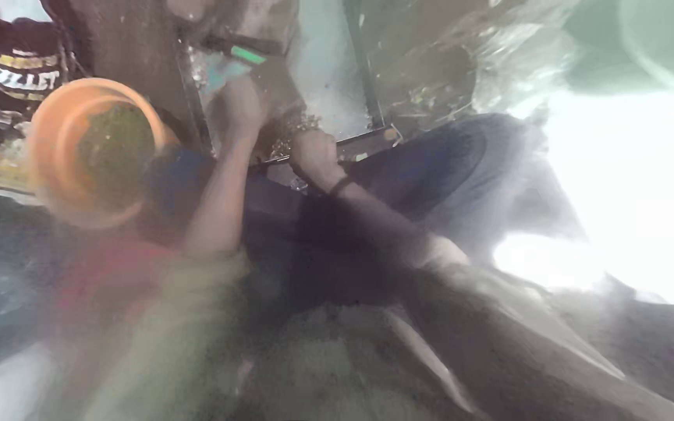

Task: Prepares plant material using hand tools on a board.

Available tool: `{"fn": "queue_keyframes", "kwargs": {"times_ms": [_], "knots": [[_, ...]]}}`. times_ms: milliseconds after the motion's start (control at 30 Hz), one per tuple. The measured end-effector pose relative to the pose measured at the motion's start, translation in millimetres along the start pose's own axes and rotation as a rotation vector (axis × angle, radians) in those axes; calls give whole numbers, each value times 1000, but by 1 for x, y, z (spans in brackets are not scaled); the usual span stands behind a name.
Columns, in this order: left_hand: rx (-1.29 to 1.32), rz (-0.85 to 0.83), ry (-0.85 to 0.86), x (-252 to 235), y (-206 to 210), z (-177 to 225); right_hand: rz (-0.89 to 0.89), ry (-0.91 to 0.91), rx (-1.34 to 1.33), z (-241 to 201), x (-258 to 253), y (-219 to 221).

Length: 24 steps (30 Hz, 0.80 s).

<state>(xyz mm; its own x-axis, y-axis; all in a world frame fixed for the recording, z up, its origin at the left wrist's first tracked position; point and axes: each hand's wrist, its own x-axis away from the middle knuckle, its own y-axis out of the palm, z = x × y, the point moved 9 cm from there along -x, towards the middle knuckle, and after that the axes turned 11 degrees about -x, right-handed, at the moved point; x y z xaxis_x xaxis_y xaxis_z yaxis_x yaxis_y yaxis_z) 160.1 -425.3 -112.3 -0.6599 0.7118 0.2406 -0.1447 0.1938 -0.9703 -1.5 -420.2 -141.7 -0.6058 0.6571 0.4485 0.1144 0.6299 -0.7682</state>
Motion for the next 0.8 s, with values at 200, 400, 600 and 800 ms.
{"fn": "queue_keyframes", "kwargs": {"times_ms": [200,400,600,800], "knots": [[70,4,34,5,-7,-2,40,-1,-39,-3,-1,-24],[6,55,12,11,-3,-5,71,-45,-96,-19,-39,-21],[-58,36,-48,14,-4,1,71,-134,-108,-44,-63,-24],[-75,15,-35,8,1,3,59,-102,-26,-41,-60,-13]]}}
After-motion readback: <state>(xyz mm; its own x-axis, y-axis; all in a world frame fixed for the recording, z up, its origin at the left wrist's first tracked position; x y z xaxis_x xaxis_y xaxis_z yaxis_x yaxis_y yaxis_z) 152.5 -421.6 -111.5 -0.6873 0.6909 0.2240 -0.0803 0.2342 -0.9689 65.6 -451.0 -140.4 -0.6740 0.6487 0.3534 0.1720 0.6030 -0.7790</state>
